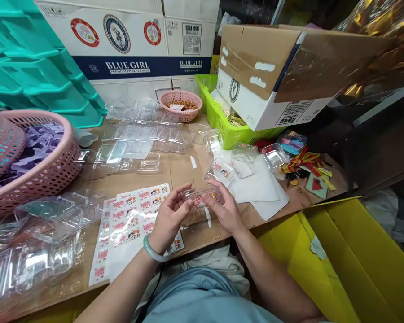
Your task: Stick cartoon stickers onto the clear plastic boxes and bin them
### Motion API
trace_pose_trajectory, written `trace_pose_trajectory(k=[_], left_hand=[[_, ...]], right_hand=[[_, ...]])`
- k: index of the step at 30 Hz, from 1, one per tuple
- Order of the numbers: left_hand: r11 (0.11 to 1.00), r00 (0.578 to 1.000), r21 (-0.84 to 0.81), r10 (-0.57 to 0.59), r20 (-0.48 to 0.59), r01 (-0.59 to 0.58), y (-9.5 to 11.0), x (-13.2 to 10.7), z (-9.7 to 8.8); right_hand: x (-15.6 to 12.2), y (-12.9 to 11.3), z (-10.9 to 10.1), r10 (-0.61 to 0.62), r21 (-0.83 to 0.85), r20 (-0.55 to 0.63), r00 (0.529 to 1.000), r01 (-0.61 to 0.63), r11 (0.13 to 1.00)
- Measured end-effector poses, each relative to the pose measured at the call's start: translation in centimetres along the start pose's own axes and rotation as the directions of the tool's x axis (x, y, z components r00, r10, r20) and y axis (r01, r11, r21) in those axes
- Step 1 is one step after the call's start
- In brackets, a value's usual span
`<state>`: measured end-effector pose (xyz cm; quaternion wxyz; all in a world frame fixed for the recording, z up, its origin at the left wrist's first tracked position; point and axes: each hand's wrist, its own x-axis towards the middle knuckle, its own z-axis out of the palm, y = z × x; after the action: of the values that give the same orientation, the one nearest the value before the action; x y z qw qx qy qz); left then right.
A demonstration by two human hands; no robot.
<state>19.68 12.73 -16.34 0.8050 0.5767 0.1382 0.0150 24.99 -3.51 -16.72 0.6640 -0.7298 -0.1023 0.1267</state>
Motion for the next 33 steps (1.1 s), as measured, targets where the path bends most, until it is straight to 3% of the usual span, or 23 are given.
trace_pose_trajectory(k=[3, 6, 12, 18, 23, 27, 33], left_hand=[[0.999, 0.999, -0.041, -0.034, -0.034, 0.033, 0.0, -0.7, -0.3], [0.987, 0.992, -0.128, -0.107, -0.064, 0.098, 0.1, -1.4, -0.8], [0.997, 0.998, -0.078, -0.006, -0.063, 0.001, -0.1, -2.6, -1.7], [0.976, 0.995, -0.208, -0.079, -0.064, 0.064, -0.1, -3.6, -1.9], [0.974, 0.996, -0.225, -0.016, -0.087, -0.004, 0.2, -4.4, -2.1], [0.973, 0.995, -0.232, -0.019, -0.095, -0.003, 0.1, -4.8, -2.9], [0.982, 0.996, -0.188, 0.016, -0.092, -0.033, 0.1, -5.3, -3.1]], right_hand=[[0.2, 0.4, 0.8, -0.006, -0.02, -0.038, 0.999, 0.005, 1.0], [0.3, 0.3, 0.6, 0.062, 0.013, 0.014, 0.998, -0.062, 0.998], [-0.9, -0.4, 1.5, 0.027, -0.044, 0.1, 0.995, -0.023, 0.999], [-1.3, -0.3, 2.3, 0.051, -0.021, 0.043, 0.998, -0.05, 0.999], [-2.2, -0.7, 1.8, 0.047, 0.11, 0.225, 0.973, -0.074, 0.991], [-2.8, -0.9, 1.3, 0.088, 0.245, 0.452, 0.887, -0.219, 0.945], [-2.9, -0.9, 0.9, 0.108, 0.259, 0.494, 0.863, -0.264, 0.929]])
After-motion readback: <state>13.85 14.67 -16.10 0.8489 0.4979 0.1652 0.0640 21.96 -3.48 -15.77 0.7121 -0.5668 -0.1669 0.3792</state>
